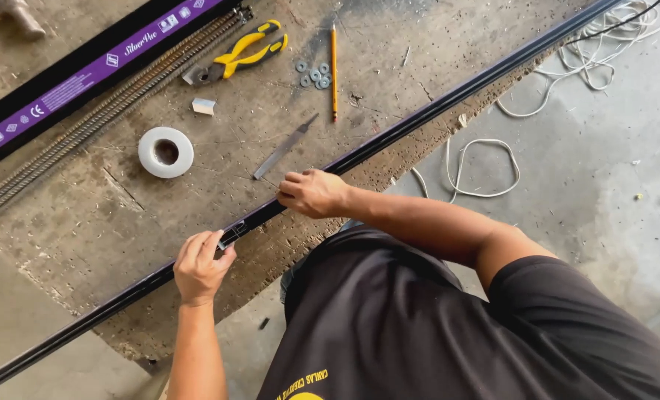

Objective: The person aligns two long black metal bars on a concrete floor and uses a metal file to smooth the edges of a cut section. They then place a small metal connector bracket over the joint and mark its position with a pencil. The person repeats the process on a second bar, aligning and marking the connector location.

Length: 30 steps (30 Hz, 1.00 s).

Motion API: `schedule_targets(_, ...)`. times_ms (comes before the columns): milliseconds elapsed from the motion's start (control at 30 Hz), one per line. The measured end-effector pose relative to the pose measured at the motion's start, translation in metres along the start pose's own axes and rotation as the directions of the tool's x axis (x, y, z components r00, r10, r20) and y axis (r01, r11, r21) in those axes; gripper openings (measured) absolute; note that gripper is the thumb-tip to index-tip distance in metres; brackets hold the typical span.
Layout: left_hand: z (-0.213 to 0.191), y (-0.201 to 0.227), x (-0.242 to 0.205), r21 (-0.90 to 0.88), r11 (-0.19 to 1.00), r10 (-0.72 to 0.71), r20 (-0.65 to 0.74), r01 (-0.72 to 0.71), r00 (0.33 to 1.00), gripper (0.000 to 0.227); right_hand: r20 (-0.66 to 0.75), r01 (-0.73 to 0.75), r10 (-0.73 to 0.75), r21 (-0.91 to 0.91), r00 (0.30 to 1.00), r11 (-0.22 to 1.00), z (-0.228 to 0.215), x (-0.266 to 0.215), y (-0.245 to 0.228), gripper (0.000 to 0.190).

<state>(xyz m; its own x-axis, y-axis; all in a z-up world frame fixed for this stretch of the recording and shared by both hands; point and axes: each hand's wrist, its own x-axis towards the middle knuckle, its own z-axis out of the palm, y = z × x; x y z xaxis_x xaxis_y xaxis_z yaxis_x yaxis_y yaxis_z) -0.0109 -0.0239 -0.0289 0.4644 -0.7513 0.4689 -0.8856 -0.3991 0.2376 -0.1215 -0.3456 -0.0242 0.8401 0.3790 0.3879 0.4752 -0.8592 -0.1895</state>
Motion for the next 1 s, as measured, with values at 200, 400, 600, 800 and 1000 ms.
schedule_targets(200,0.017,0.018,0.009,-0.006,1.000,-0.014,-0.005,0.014,1.000,0.031,0.004,0.027,-0.027,-0.032,1.000,0.999,-0.015,-0.014,0.021,0.012)
schedule_targets(400,0.033,0.025,0.030,-0.007,1.000,-0.030,-0.012,0.030,0.999,0.031,0.043,0.088,-0.089,0.007,0.995,0.996,-0.006,-0.029,0.055,0.020)
schedule_targets(600,0.042,0.044,0.030,-0.027,0.997,-0.067,0.034,0.068,0.997,0.028,0.228,0.055,-0.045,-0.037,0.973,0.998,-0.026,-0.039,0.062,0.018)
schedule_targets(800,0.056,0.065,0.050,0.011,0.998,-0.055,-0.055,0.055,0.997,0.028,0.132,0.083,-0.084,0.012,0.988,0.996,-0.045,-0.049,0.077,0.018)
schedule_targets(1000,0.061,0.061,0.041,-0.055,0.991,-0.128,-0.083,0.124,0.988,0.029,0.166,-0.005,0.005,-0.004,0.986,1.000,-0.044,-0.045,0.071,0.023)
